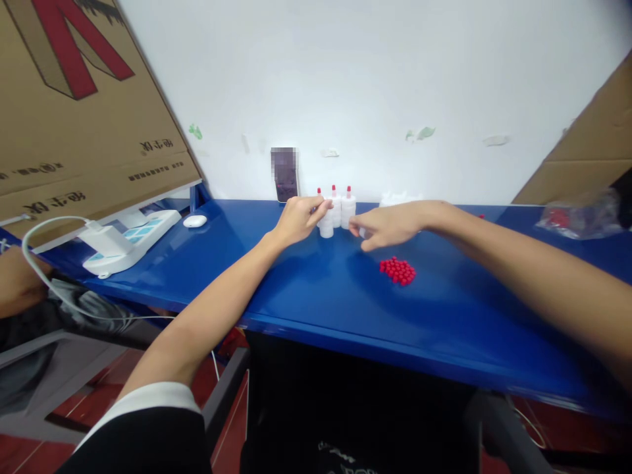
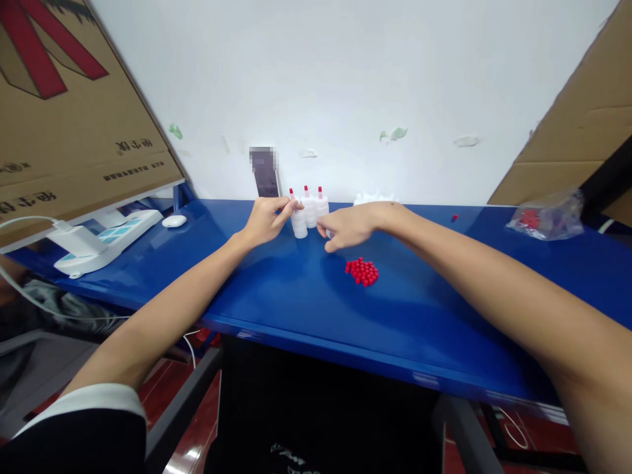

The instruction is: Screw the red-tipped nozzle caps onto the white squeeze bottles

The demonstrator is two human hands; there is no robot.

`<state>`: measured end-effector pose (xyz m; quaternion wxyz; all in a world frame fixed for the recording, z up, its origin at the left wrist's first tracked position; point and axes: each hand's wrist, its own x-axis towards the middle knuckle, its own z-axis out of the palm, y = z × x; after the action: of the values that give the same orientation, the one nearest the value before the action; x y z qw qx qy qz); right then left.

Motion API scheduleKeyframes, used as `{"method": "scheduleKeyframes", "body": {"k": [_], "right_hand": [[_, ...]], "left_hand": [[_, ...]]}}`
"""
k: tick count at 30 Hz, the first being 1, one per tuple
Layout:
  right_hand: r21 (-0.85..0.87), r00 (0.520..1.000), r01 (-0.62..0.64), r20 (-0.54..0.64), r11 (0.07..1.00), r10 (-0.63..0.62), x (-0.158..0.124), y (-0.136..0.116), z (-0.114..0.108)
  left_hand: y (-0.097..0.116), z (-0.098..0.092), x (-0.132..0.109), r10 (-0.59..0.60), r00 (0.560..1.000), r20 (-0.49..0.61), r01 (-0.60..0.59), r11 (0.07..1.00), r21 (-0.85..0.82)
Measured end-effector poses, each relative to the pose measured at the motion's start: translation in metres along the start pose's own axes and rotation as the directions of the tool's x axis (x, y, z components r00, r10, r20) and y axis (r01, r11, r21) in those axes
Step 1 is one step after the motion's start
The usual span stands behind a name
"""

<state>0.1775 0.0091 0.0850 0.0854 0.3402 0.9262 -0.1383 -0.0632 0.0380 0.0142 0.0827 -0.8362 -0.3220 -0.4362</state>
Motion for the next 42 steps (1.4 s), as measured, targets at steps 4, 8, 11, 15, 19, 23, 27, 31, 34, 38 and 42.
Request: {"method": "scheduleKeyframes", "body": {"k": [4, 8, 11, 15, 19, 23, 27, 31, 34, 38, 42], "right_hand": [[-0.014, 0.997, 0.056, -0.053, 0.998, -0.057, 0.001, 0.003, -0.001], [0.033, 0.975, 0.095, -0.203, 0.995, -0.087, 0.003, 0.002, -0.001], [0.156, 0.942, 0.178, -0.313, 0.972, -0.122, 0.001, -0.004, 0.000], [0.287, 0.916, 0.279, -0.366, 0.916, -0.165, -0.003, -0.012, 0.001], [0.426, 0.925, 0.297, -0.350, 0.855, -0.146, -0.006, -0.017, -0.002], [0.517, 0.943, 0.270, -0.313, 0.812, -0.114, -0.007, -0.018, -0.005], [0.557, 0.951, 0.261, -0.291, 0.788, -0.110, -0.006, -0.017, -0.006], [0.591, 0.953, 0.272, -0.275, 0.760, -0.127, -0.004, -0.017, -0.004], [0.612, 0.956, 0.267, -0.264, 0.744, -0.125, -0.002, -0.018, -0.001], [0.564, 0.936, 0.309, -0.324, 0.766, -0.140, 0.001, -0.017, 0.003], [0.409, 0.875, 0.373, -0.454, 0.833, -0.169, 0.003, -0.014, 0.004]], "left_hand": [[0.004, 0.001, 0.001, -0.040, 0.998, -0.044, 0.038, 0.999, -0.039], [0.010, -0.003, 0.007, -0.037, 0.978, -0.204, 0.022, 0.997, -0.073], [0.015, -0.003, 0.011, -0.141, 0.949, -0.280, 0.084, 0.975, -0.207], [0.023, 0.004, 0.012, -0.268, 0.935, -0.232, 0.169, 0.912, -0.373], [0.034, 0.012, 0.009, -0.308, 0.934, -0.183, 0.204, 0.877, -0.435], [0.039, 0.014, 0.006, -0.334, 0.929, -0.159, 0.237, 0.866, -0.440], [0.040, 0.013, 0.006, -0.331, 0.927, -0.174, 0.234, 0.877, -0.420], [0.044, 0.014, 0.006, -0.355, 0.920, -0.167, 0.248, 0.856, -0.453], [0.047, 0.016, 0.006, -0.393, 0.908, -0.144, 0.275, 0.819, -0.503], [0.043, 0.017, 0.007, -0.430, 0.901, -0.056, 0.320, 0.747, -0.583], [0.037, 0.016, 0.011, -0.446, 0.895, -0.008, 0.341, 0.696, -0.632]]}}
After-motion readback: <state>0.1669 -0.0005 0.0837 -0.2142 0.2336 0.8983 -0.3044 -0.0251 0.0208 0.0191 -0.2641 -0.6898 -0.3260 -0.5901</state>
